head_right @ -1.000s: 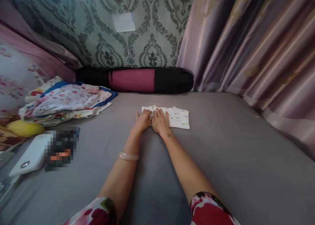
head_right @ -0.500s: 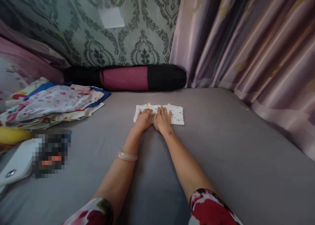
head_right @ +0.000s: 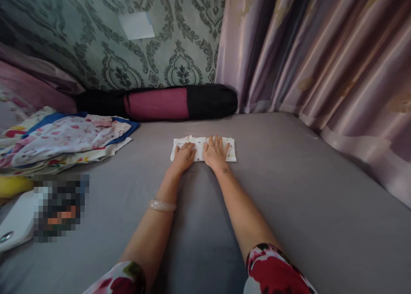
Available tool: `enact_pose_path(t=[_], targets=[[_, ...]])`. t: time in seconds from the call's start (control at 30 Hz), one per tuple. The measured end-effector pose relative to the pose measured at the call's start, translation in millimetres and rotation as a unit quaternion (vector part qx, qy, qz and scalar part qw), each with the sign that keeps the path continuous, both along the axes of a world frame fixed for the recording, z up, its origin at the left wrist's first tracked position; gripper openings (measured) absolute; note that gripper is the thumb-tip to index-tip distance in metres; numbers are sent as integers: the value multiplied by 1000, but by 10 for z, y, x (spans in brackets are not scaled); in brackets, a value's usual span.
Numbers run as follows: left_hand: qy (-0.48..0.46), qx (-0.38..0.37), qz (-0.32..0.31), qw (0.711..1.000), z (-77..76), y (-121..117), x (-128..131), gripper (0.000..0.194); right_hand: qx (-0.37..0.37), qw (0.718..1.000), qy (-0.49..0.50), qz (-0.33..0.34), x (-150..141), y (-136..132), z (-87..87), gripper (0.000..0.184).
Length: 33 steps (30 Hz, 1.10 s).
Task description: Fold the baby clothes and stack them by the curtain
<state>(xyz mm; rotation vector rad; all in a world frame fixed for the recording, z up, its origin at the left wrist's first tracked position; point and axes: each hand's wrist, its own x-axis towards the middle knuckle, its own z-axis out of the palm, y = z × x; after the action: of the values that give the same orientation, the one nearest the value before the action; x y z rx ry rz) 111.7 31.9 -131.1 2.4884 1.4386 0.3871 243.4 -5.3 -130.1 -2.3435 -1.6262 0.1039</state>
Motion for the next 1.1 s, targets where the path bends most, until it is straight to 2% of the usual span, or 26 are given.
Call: enact_pose_path(t=[0.17, 0.3, 0.57, 0.8, 1.1], targets=[[-1, -3, 3, 1000, 0, -6, -3, 36, -47, 999, -13, -17, 59, -13, -82, 58], [-4, -7, 5, 1000, -8, -4, -5, 36, -41, 999, -15, -15, 56, -11, -129, 59], [-9, -10, 8, 1000, -12, -5, -4, 36, -58, 998, 24, -13, 98, -8, -45, 61], [5, -19, 9, 1000, -33, 20, 0, 41, -5, 997, -7, -82, 271, -48, -31, 59], [75, 5, 90, 993, -122, 29, 83, 58, -17, 997, -21, -75, 315, -37, -117, 60]])
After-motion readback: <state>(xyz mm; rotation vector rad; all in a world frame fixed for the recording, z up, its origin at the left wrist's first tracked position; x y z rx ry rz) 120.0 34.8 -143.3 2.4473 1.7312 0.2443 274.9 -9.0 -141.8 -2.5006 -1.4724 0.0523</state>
